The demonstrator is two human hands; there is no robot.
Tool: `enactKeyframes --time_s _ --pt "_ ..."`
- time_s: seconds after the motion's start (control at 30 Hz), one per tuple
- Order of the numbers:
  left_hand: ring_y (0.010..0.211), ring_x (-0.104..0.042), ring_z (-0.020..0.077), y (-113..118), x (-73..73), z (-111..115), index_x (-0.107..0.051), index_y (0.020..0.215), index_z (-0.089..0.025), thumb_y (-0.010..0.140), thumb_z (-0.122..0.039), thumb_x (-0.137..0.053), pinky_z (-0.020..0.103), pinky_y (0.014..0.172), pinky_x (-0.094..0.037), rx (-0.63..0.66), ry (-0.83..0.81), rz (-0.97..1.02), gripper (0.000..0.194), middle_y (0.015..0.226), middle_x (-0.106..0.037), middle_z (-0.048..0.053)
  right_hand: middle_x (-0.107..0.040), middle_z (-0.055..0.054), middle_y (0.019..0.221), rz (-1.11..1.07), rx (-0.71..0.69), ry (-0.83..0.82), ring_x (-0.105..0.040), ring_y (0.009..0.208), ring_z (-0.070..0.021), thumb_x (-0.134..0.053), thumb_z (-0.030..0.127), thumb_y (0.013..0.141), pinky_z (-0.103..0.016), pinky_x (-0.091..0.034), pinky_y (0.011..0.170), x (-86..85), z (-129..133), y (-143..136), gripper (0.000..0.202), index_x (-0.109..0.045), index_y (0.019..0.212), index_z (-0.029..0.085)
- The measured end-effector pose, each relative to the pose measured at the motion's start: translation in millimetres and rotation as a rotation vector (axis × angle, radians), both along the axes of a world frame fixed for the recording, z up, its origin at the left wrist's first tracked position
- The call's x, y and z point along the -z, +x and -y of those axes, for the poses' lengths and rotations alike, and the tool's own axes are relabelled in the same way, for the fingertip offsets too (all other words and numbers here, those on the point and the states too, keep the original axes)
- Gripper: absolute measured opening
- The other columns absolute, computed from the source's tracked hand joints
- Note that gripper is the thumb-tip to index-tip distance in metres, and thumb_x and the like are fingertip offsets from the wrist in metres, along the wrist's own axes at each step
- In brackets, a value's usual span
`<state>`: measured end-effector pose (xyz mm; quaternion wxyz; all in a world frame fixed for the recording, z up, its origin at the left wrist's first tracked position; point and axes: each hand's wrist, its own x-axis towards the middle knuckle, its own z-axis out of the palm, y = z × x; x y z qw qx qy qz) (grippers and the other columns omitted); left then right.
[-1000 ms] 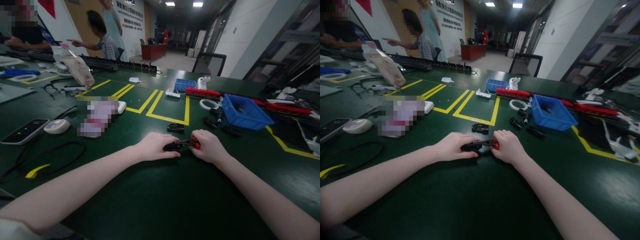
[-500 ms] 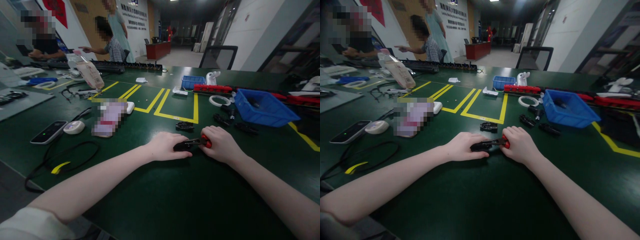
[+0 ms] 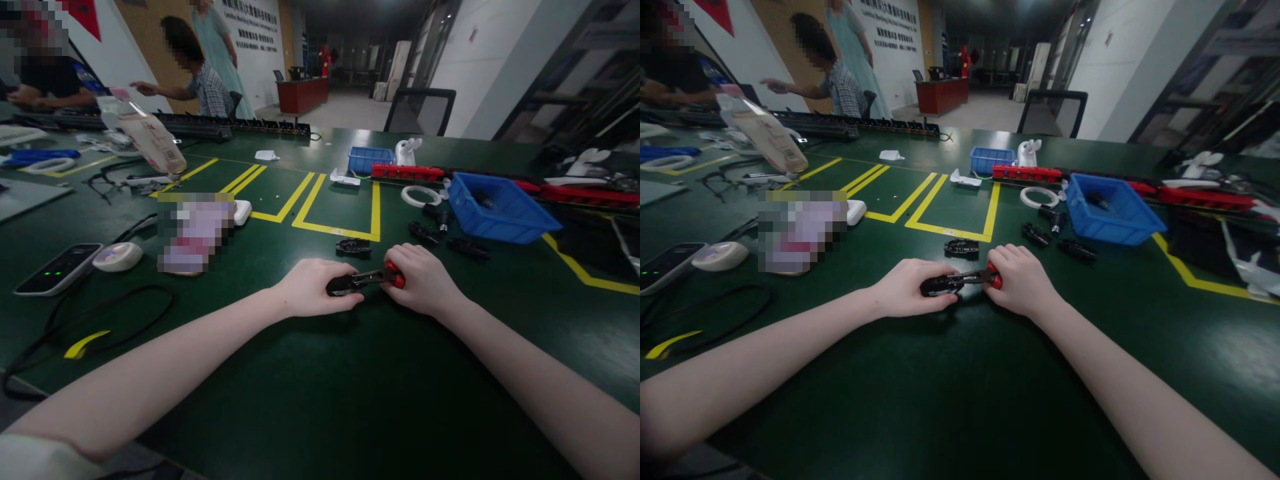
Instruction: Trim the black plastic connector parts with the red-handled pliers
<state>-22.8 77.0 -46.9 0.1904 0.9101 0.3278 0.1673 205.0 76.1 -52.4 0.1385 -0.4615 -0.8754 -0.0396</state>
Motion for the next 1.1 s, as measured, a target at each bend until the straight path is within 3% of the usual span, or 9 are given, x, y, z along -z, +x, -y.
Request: enactKeyframes --time_s 0.2,0.77,1.1 --pt "0.075 -0.062 0.0149 -0.8 0.5 -0.5 -0.061 0.107 -0.018 0.085 -0.044 -0.055 0.024 0.064 -0.043 0.042 0.003 0.000 0.035 0.090 -0.068 0.001 -0.056 -0.006 0.073 0.013 -0.014 -0.032 -0.048 0.068 -0.0197 -0.053 0.028 0.072 -0.032 -0.036 0.063 1.1 -0.1 -0.2 0.012 -0.045 0.073 0.020" --pt "0.082 -0.064 0.0180 -1.9 5.2 -2.7 -0.054 0.119 -0.019 0.088 -0.050 -0.051 0.028 0.065 -0.045 -0.004 0.155 -0.068 0.044 0.104 -0.067 0.003 -0.056 -0.006 0.072 0.008 0.034 -0.065 -0.048 0.066 -0.0194 -0.053 0.027 0.071 -0.030 -0.036 0.060 -0.1 0.3 -1.2 0.012 -0.043 0.072 0.020" --pt "0.084 -0.063 0.0169 -6.1 -1.0 -6.0 -0.051 0.126 -0.019 0.092 -0.046 -0.048 0.026 0.068 -0.046 0.119 0.000 -0.070 0.044 0.104 -0.066 0.004 -0.055 -0.005 0.071 0.021 -0.006 -0.079 -0.049 0.065 -0.0189 -0.054 0.026 0.071 -0.030 -0.036 0.061 -0.9 0.8 -0.9 0.012 -0.043 0.072 0.020"
